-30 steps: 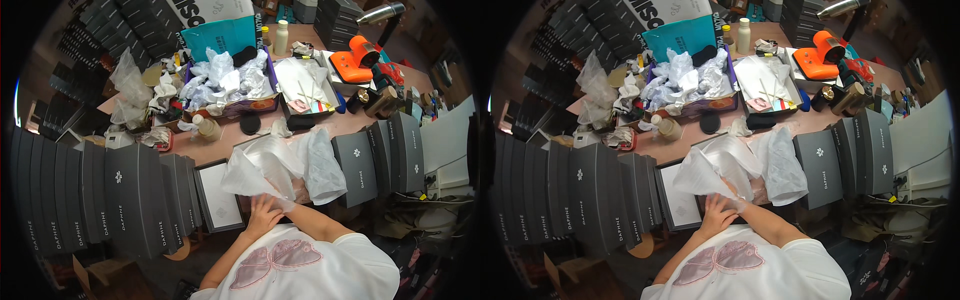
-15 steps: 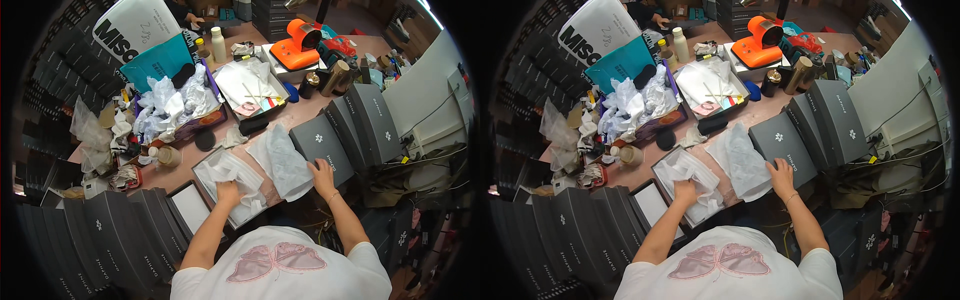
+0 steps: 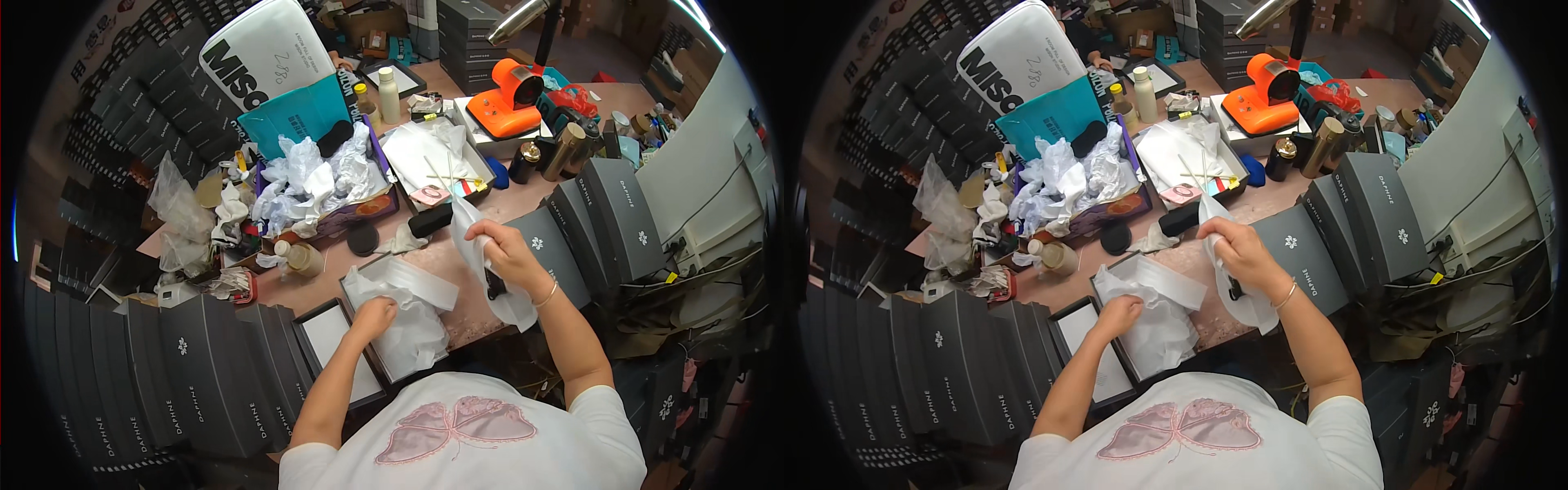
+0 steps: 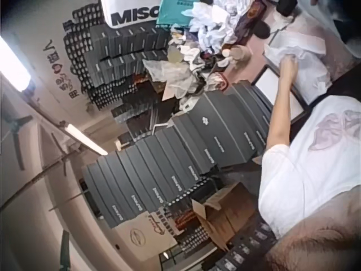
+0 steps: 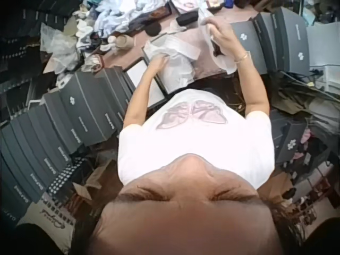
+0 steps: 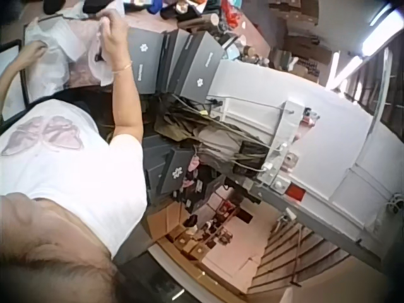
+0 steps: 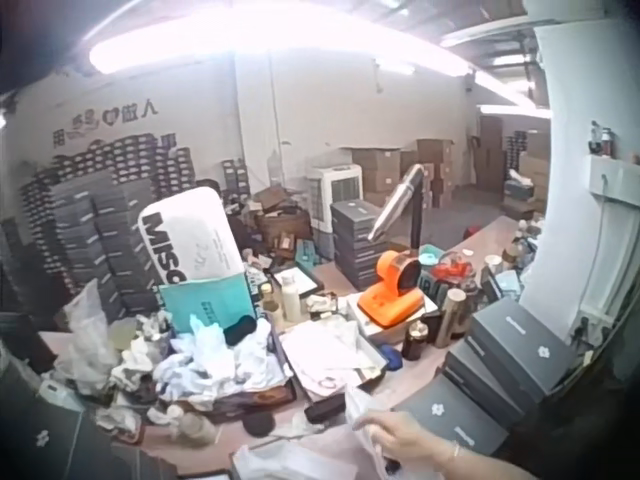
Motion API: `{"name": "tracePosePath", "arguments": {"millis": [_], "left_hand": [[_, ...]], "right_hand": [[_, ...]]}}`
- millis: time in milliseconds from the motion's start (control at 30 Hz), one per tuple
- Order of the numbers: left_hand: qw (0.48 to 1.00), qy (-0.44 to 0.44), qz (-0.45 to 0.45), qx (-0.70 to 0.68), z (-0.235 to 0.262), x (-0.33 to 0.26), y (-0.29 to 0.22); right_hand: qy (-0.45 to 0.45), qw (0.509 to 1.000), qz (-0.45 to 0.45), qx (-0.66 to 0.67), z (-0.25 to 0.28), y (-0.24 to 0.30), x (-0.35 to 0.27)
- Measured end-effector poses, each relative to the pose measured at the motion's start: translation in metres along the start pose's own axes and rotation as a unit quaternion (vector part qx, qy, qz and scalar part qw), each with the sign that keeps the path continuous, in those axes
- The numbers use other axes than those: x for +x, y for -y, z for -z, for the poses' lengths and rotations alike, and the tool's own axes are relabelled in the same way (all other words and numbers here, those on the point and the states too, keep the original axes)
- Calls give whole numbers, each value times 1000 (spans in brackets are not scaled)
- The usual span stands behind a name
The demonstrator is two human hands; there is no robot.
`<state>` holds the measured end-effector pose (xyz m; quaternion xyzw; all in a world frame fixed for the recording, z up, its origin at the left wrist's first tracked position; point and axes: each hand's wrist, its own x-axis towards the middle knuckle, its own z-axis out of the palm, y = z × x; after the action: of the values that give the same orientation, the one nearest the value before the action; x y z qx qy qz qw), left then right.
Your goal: Inspecting, wrapping with tissue paper, and placing pairs of shoes into branded boxes.
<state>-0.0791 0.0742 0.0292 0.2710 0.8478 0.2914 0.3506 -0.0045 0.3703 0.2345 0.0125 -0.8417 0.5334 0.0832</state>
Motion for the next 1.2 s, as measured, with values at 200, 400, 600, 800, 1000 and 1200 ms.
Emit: {"name": "tracePosePath", "arguments": {"millis": [200, 400, 600, 800, 1000, 1200], "left_hand": [[597, 13, 35, -802, -32, -82, -109], [640, -90, -83, -758, -72, -163, -38], [984, -156, 53, -69, 45, -224, -32], [887, -323, -18, -330, 46, -135, 6], [790, -366, 60, -489, -65, -17, -16], [930, -350, 32, -111, -97, -21, -14]], "right_hand": [[112, 967, 138, 185, -103, 67, -49], [404, 845, 150, 317, -158, 53, -94], [282, 588, -260, 713, -126, -44, -101], [250, 914, -189, 258, -122, -13, -111], [62, 993, 56, -82, -210, -111, -114], [210, 977, -17, -28, -143, -86, -106]]}}
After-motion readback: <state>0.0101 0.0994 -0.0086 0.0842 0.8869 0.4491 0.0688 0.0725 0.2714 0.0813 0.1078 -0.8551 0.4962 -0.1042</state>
